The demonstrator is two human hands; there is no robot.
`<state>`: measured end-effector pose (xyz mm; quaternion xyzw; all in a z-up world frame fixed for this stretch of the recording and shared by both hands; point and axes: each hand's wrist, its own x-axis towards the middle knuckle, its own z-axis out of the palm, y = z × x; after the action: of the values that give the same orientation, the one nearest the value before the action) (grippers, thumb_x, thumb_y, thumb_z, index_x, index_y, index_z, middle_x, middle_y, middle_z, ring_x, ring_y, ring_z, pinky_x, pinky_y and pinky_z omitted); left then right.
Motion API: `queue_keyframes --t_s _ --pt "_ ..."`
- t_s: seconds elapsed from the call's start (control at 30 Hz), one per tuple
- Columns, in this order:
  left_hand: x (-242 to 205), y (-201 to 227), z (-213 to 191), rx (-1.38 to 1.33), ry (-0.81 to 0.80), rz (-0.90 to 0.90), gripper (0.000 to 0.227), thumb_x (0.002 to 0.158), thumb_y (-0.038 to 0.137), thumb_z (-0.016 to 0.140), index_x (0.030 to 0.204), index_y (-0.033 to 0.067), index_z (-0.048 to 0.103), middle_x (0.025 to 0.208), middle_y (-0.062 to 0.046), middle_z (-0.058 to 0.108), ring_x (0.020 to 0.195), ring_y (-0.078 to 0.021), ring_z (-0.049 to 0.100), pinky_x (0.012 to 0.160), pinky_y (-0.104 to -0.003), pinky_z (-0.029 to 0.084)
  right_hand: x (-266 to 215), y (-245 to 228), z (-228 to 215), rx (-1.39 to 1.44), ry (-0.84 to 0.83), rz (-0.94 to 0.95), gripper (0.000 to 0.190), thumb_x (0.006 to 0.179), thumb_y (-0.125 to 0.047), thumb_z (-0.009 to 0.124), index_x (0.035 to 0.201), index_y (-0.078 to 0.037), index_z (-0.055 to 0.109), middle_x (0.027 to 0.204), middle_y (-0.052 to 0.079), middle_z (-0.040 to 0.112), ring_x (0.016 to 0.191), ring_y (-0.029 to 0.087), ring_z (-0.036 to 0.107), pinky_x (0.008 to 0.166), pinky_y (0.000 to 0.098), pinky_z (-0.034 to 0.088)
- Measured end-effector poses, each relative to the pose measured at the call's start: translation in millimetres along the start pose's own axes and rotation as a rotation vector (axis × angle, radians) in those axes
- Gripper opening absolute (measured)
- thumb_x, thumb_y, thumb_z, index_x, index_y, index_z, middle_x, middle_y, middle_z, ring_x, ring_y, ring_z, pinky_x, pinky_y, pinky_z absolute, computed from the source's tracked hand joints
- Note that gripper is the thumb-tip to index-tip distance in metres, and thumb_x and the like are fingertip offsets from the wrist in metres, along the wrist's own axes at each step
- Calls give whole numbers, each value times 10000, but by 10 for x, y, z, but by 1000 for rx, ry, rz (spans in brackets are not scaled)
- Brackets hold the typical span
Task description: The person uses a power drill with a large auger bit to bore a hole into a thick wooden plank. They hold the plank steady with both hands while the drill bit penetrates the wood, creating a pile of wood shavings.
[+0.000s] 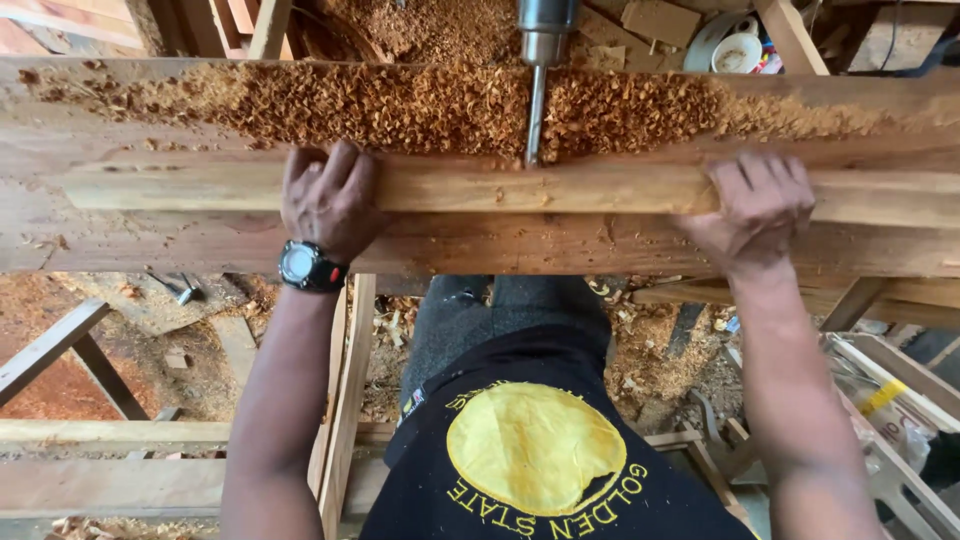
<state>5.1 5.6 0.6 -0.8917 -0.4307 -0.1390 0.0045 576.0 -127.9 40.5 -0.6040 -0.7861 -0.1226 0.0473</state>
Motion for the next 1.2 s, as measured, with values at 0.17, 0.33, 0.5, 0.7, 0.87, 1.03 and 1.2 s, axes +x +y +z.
queue_keyframes --t_s 0.17,0.33,0.5,0.7,0.87,1.03,1.2 --pt "-377 27 -92 -21 -33 19 185 840 186 877 1020 187 836 1036 1 854 709 -147 637 905 -392 574 -199 -197 -239 30 -60 -16 862 1185 -941 573 1144 -172 961 1096 36 959 949 195 891 905 387 685" --pt "-305 9 -162 -32 21 56 253 739 110 741 975 148 824 993 -32 832 711 -190 631 832 -386 568 -185 -141 -273 52 -80 -19 674 1102 -851 874 1061 -187 981 1416 91 1000 1318 288 899 1109 473 654" --pt "-384 -43 -52 28 45 42 143 857 222 838 995 208 873 997 -4 890 713 -130 675 838 -377 608 -179 -122 -214 57 -52 -18 617 1227 -683 768 1087 -126 995 1235 127 1014 1122 291 965 1010 450 773" --pt "-229 -141 -77 22 54 36 115 877 146 767 963 176 838 968 -22 841 657 -132 590 811 -366 556 -3 -79 -154 5 -33 -28 1080 1106 -1027 319 1097 -180 991 1139 54 985 1010 231 935 947 429 745" --pt "-187 -132 -100 26 42 33 147 849 144 752 959 175 845 968 -26 849 657 -138 593 808 -370 550 92 -98 -245 25 -56 -39 1009 1115 -1022 485 1125 -159 1009 1199 73 986 1061 267 926 953 438 727" --pt "-223 -149 -61 71 46 50 138 867 157 730 951 179 837 1003 -44 876 665 -134 593 784 -360 555 140 -102 -248 62 -23 -61 994 1123 -989 542 1087 -110 1006 1159 106 981 1045 297 917 945 456 720" --pt "-194 -136 -44 94 70 52 125 904 136 695 924 199 801 949 -31 844 649 -127 580 760 -346 562 144 -112 -222 13 4 -67 976 1156 -968 502 1077 -128 991 1091 96 975 954 262 908 922 420 730"
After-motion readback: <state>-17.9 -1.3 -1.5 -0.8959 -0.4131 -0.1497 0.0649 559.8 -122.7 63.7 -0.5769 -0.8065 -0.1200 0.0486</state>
